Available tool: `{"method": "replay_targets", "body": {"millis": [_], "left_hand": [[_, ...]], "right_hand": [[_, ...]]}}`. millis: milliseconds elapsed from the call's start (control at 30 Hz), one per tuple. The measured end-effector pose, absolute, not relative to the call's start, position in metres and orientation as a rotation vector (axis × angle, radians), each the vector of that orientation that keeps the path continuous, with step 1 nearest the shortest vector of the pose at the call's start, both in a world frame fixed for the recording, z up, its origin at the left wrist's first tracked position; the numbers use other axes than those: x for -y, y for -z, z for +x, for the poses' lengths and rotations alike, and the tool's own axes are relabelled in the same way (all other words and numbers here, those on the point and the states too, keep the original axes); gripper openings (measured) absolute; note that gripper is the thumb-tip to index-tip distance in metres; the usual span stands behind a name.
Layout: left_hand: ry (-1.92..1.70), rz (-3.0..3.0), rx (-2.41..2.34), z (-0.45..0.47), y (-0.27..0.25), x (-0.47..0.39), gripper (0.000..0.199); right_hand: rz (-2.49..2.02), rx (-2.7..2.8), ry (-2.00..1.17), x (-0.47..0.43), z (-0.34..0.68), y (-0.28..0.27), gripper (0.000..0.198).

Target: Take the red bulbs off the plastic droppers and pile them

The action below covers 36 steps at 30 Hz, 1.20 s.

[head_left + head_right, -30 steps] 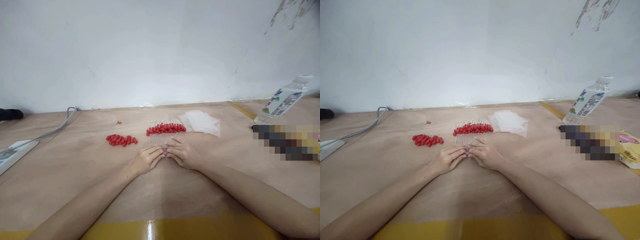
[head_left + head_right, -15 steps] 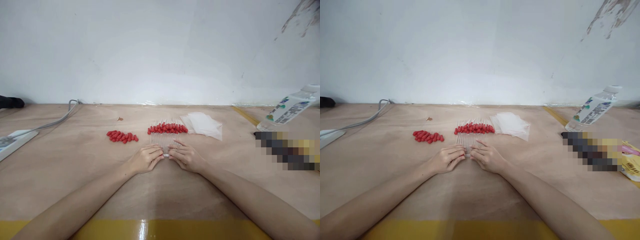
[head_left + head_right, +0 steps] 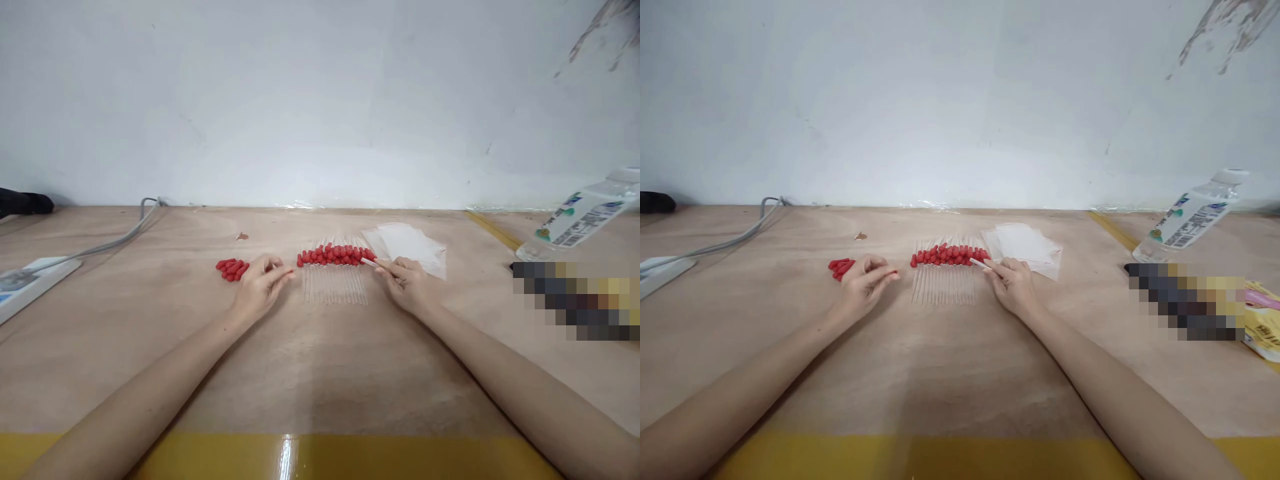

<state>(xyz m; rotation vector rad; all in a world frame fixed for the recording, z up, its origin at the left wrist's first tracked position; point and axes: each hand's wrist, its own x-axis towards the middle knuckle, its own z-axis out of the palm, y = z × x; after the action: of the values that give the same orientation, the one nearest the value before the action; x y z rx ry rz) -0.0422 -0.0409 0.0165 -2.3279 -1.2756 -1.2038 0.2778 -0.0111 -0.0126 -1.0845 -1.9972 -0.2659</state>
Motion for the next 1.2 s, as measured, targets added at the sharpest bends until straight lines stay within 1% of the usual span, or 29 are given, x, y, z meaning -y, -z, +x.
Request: {"method": "replay_targets", "body": {"millis": [67, 167, 333, 600, 700, 833, 967, 1067, 1200], "left_hand": [[1.195, -2.256, 1.531, -0.055, -0.030, 0.030, 0.025], [1.050, -2.152, 1.911, -0.076, -0.051, 0.019, 0.029], [0.881, -2.277, 2.291, -0.098, -0.069, 0.020, 0.044], [0.586, -2.217, 2.399, -0.098, -0.063, 0.019, 0.040], [0.606, -2.129, 2.389, -0.097, -0.069, 0.020, 0.037], [0.699, -1.985, 2.250, -0.088, -0.075, 0.022, 0.031], [0.634, -2.183, 2.142, -0.068, -0.069, 0.015, 0.023], [0.511, -2.317, 2.346, -0.046, -0.066, 0.005, 0.029], [0.201, -2.304, 2.699, -0.020, -0.069, -0.013, 0.047]], "right_hand": [[-1.176, 2.052, 0.255, 0.008, 0.278, 0.017, 0.030], [-1.226, 2.139, 0.220, 0.009, 0.273, 0.019, 0.030], [-1.300, 2.126, 0.176, 0.016, 0.265, 0.016, 0.021], [-1.188, 2.165, 0.213, 0.022, 0.256, 0.016, 0.019], [-1.177, 2.195, 0.247, 0.024, 0.255, 0.016, 0.020], [-1.149, 2.214, 0.264, 0.027, 0.256, 0.015, 0.027], [-1.127, 2.228, 0.260, 0.028, 0.256, 0.014, 0.029], [-1.145, 2.216, 0.255, 0.027, 0.256, 0.015, 0.030], [-1.195, 2.172, 0.212, 0.024, 0.258, 0.016, 0.026]]}}
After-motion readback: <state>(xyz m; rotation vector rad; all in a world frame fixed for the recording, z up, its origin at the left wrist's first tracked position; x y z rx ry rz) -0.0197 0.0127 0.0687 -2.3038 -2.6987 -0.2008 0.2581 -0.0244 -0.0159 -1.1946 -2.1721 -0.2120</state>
